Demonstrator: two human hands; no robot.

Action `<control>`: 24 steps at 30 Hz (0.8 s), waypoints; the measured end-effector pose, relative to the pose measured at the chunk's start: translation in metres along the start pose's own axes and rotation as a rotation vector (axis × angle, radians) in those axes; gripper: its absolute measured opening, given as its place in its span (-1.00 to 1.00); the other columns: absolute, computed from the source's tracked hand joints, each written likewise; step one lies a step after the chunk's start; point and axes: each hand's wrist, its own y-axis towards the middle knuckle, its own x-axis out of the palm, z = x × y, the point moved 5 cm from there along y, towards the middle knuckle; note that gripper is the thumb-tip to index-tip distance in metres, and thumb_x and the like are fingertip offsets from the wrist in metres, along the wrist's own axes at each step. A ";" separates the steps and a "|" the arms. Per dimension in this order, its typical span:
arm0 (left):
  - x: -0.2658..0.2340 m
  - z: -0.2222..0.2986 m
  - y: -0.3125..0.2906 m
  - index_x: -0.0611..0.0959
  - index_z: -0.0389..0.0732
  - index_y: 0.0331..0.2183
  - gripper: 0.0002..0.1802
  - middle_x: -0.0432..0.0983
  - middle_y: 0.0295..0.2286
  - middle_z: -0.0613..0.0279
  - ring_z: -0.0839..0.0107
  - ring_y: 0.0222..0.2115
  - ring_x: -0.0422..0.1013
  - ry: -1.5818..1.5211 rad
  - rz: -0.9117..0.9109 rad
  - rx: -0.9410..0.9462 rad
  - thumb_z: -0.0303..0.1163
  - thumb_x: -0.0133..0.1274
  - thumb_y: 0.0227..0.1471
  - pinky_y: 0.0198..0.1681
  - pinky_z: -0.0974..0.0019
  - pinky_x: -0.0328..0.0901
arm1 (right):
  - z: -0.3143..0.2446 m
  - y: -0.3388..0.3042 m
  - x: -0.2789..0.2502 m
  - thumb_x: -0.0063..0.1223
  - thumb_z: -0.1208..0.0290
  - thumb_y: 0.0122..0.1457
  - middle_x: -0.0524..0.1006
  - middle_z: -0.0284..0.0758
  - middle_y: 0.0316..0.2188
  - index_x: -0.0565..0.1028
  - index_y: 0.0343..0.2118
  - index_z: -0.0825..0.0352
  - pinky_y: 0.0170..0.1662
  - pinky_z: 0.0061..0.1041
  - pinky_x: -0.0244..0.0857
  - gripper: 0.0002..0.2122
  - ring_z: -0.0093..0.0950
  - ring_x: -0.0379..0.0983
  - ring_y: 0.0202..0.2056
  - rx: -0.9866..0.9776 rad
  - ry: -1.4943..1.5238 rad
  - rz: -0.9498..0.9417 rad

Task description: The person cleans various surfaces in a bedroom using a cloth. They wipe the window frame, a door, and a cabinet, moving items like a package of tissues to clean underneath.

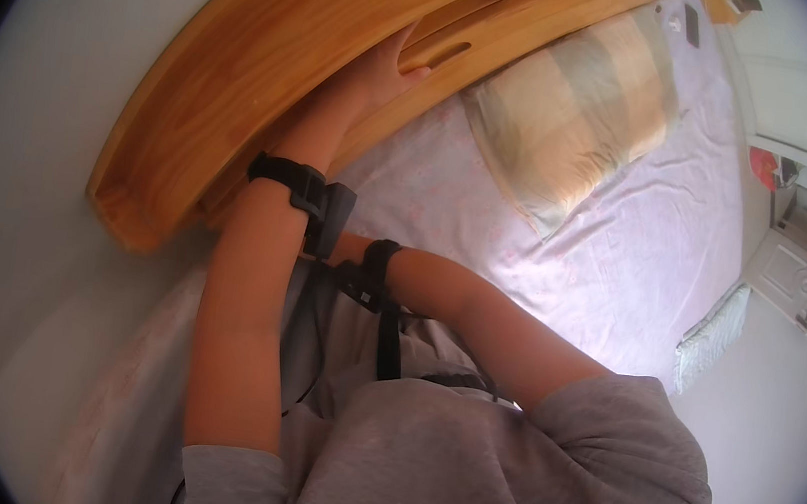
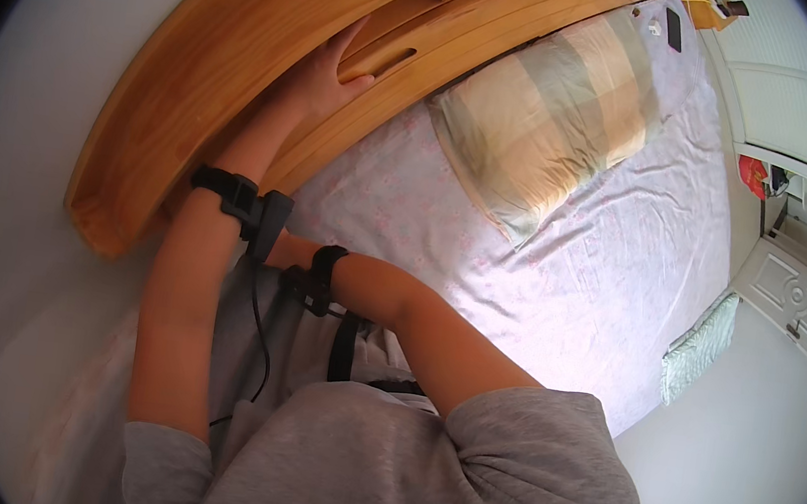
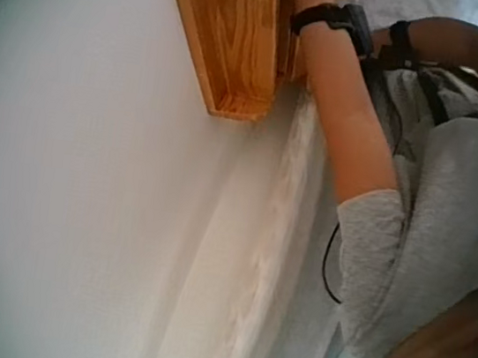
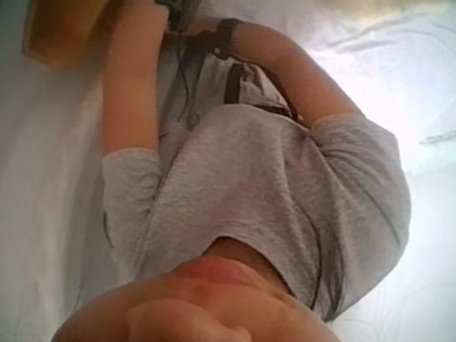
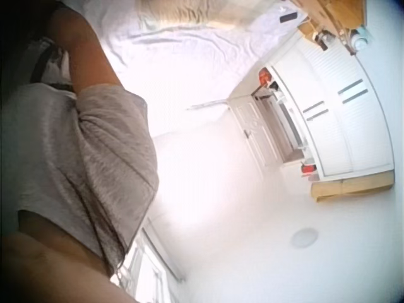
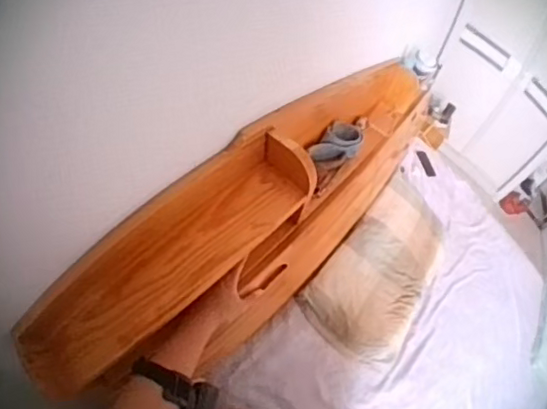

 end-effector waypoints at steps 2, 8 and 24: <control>-0.001 -0.002 0.006 0.12 -0.02 0.19 -0.09 0.06 0.15 -0.05 0.03 0.16 0.02 -0.031 -0.012 -0.037 -0.14 0.20 -0.14 0.19 0.11 -0.02 | 0.029 0.001 -0.021 0.03 0.34 -0.03 0.42 -0.16 -0.14 0.42 -0.20 0.30 0.04 -0.20 0.12 -0.70 -0.24 0.32 -0.05 0.273 0.474 -0.169; -0.001 -0.005 0.013 0.17 -0.15 0.16 -0.15 0.09 0.13 -0.10 0.02 0.15 0.04 -0.168 -0.095 -0.134 -0.16 0.17 -0.12 0.19 0.15 -0.03 | 0.148 0.007 -0.227 -0.23 0.37 0.08 0.40 -0.06 -0.11 0.28 -0.09 0.43 0.06 -0.22 0.24 -0.65 -0.19 0.36 -0.06 1.148 1.537 0.242; 0.016 -0.016 0.016 0.22 -0.20 0.13 -0.17 0.18 0.08 -0.10 0.04 0.10 0.12 -0.121 -0.148 -0.246 -0.11 0.17 -0.12 0.15 0.16 0.05 | 0.336 0.030 -0.506 -0.18 -0.02 0.10 0.37 -0.38 -0.17 0.37 -0.13 0.14 -0.11 -0.32 0.16 -0.61 -0.41 0.26 -0.13 0.857 0.595 1.227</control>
